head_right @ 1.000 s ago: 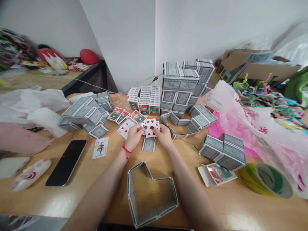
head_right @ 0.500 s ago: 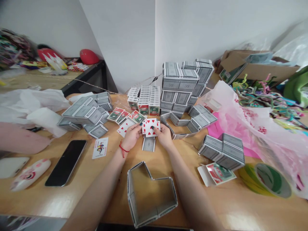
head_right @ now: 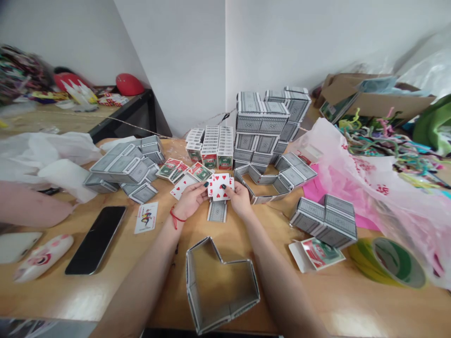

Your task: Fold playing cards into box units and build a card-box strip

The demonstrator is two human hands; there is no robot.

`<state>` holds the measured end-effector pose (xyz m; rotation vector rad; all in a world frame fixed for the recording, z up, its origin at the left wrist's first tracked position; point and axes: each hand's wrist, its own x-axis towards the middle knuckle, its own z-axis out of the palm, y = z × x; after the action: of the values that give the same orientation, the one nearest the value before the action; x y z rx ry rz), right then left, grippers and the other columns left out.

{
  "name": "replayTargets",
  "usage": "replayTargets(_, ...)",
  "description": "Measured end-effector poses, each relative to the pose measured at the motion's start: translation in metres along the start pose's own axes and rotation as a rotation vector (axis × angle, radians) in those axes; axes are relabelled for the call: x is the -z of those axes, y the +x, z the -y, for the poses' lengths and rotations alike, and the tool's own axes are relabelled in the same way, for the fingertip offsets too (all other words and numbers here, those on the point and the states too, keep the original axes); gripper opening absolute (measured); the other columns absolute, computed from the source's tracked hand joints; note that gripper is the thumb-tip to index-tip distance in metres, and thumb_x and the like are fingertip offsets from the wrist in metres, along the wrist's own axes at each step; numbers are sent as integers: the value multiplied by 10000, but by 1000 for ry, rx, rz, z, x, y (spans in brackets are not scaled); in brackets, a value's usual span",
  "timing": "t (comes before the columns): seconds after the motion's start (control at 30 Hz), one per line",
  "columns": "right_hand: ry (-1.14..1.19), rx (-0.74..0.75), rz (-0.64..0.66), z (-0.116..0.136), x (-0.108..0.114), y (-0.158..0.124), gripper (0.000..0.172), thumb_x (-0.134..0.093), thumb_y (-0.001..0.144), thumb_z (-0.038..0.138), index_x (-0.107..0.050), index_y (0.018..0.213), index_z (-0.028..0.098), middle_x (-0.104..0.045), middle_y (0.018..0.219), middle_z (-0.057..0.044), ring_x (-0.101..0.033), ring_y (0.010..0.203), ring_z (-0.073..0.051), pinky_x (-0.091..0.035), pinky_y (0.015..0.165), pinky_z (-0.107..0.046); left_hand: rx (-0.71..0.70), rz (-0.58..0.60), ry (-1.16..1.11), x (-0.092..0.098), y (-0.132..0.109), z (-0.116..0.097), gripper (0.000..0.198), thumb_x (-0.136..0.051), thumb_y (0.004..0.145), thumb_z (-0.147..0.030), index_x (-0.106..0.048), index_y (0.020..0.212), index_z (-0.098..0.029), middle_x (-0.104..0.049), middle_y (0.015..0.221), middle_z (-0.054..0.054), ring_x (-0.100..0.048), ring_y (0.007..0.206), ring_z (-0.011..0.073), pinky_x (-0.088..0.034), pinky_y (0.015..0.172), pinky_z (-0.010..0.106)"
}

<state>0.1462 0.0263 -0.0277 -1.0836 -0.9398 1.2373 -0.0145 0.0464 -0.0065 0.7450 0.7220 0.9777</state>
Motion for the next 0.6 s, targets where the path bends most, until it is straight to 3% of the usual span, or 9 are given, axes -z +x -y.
replayTargets(0.6,-33,33,11,-1,1,0,425,-675,633,460,-608,934,168,-682,812,-49,-599,642,-163,-479,585,-293,10,-4,11,12,3,2,253,-740,591,-192,-649,816,-119,-671,802,44,-621,708,117,-512,717,264)
